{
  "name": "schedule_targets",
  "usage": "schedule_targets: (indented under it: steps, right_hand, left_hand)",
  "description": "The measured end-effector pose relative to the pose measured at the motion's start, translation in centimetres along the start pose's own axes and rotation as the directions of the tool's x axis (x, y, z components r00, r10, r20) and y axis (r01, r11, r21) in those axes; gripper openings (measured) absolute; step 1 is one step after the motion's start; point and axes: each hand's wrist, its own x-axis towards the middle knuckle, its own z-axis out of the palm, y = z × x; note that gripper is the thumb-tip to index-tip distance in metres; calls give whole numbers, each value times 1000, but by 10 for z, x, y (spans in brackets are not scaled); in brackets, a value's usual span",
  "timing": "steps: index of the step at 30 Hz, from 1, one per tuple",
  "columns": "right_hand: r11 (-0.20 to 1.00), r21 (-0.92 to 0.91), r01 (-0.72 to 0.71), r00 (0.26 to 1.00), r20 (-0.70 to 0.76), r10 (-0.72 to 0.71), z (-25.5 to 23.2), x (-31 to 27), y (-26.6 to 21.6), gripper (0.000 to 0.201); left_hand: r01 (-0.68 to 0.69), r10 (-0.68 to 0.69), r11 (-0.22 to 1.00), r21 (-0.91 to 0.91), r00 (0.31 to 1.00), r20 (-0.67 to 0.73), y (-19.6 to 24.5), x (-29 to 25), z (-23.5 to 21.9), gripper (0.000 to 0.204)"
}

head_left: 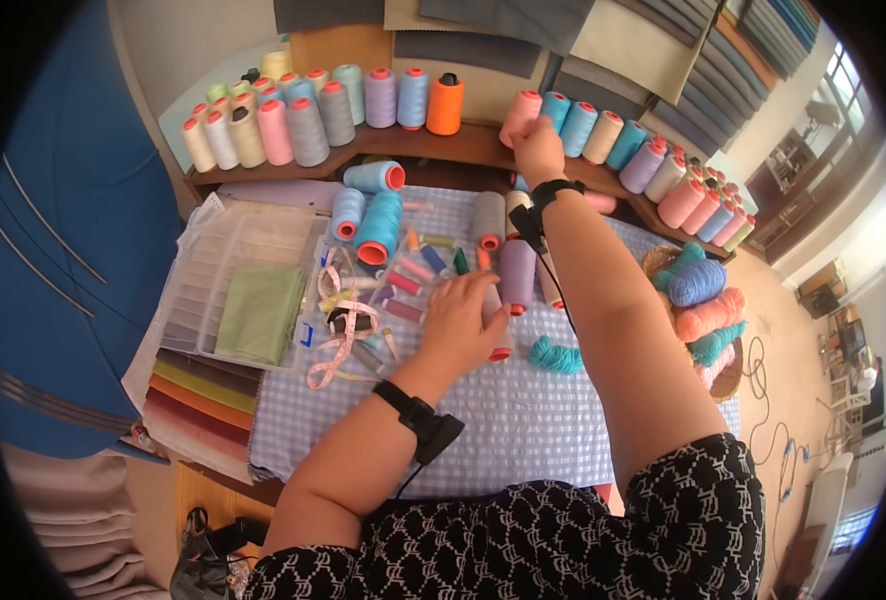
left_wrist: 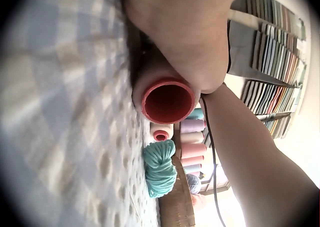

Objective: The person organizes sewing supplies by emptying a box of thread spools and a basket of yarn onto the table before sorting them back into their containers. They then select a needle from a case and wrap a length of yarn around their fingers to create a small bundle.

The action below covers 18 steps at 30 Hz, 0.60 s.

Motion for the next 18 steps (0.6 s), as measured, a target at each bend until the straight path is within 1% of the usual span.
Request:
schedule_targets:
  steps: [5, 9, 11, 12, 14, 15, 17, 18]
  right_hand:
    - [996, -81, -27, 1000, 9, 28, 0, 1, -4, 28]
    - [994, -100, -34, 998, 42, 38, 2, 5, -1, 25]
    - [996, -76, 39, 999, 19, -37, 4, 5, 7, 23]
    - [995, -65, 74, 997, 6, -74, 5, 5, 12, 22]
    - [991, 45, 128, 992, 12, -129, 0, 0, 15, 23]
    - [983, 99, 152, 988, 15, -154, -2, -4, 17, 24]
    - [963, 237, 129, 962, 205, -179, -30, -27, 2, 28]
    - [947, 303, 106, 935, 293, -199, -49, -42, -8, 30]
  left_hand:
    - [-10, 10, 1000, 23, 1000, 27, 8, 1, -7, 42]
    - [-98, 98, 990, -103, 995, 1, 10, 2, -7, 45]
    - [-126, 125, 974, -190, 992, -19, 10, 2, -6, 47]
    - [-115, 117, 971, -211, 993, -1, 11, 2, -6, 48]
    - [-85, 98, 963, -257, 994, 38, 12, 0, -7, 51]
    - [-110, 123, 959, -260, 992, 33, 11, 0, -6, 54]
    - [-161, 175, 950, -269, 984, 26, 8, 1, -3, 60]
    - [-134, 147, 943, -305, 989, 22, 9, 1, -2, 63]
